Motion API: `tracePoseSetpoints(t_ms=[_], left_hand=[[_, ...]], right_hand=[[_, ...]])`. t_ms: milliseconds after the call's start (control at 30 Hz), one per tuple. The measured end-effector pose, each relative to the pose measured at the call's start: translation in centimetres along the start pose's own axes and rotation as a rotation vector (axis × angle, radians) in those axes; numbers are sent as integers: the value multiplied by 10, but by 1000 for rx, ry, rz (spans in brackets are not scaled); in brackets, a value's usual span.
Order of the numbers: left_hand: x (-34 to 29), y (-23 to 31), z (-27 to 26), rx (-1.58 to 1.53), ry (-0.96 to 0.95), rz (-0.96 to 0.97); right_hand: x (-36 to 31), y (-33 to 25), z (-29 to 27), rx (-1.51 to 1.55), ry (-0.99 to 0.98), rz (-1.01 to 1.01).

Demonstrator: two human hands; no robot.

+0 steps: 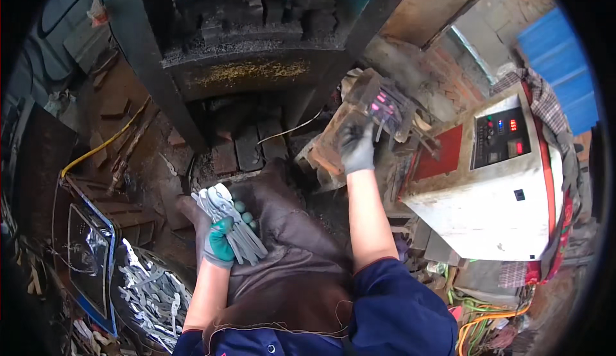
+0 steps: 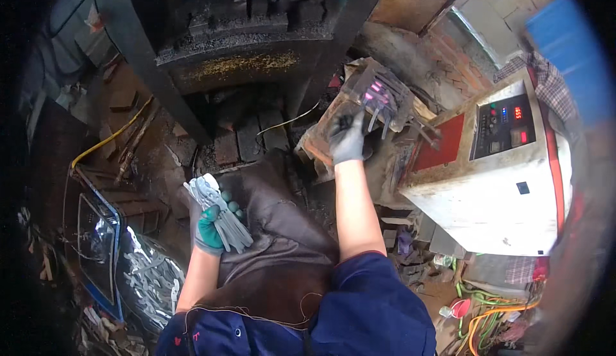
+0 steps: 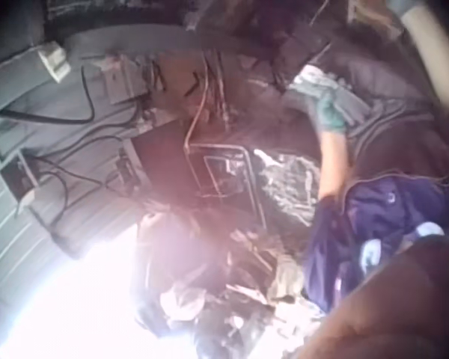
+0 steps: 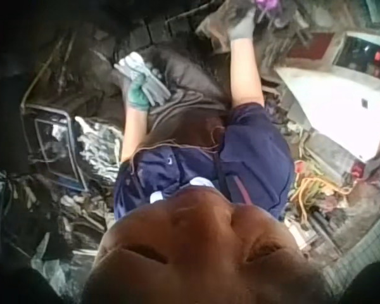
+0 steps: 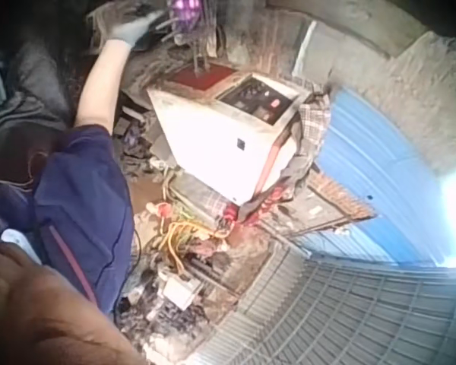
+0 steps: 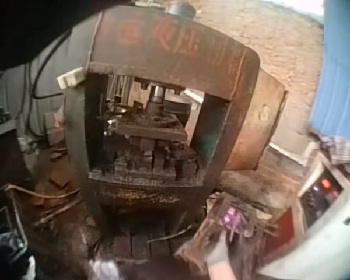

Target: The person selects metal blanks from a container, heats them in a furnace, and stamps the heated metal blanks using a press machine.

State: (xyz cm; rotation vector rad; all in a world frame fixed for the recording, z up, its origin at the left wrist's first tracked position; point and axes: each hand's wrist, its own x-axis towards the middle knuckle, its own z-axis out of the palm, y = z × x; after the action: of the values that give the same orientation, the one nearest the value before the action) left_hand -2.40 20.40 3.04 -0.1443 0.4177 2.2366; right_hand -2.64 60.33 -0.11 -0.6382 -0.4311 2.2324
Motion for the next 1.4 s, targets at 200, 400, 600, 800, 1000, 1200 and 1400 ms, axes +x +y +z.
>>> tracePoseSetpoints(t_ms=[200,400,600,800,1000,1200,1400], left_hand=[[-10,-2,-10,79,94,27],[-6,-1,-29,-50,-21,-84],[-4,-2,-24,-49,-46,-23],[-5,-4,-27,-72,-46,-13],[-5,-3,-28,-144,-50,10],[-2,-4,-23,-149,-94,75],[5,-13,-26,-30,-21,48]], right_hand=[[-87,21,20,-246,-139,-28],[-110,37,129,-348,-537,298],[-63,94,259,-668,-577,340],[-40,120,287,-689,-584,451],[-113,75,186,-884,-685,252],[-200,70,67,-1696,-1051,461],[-237,56,65,-2190,-1169,20]])
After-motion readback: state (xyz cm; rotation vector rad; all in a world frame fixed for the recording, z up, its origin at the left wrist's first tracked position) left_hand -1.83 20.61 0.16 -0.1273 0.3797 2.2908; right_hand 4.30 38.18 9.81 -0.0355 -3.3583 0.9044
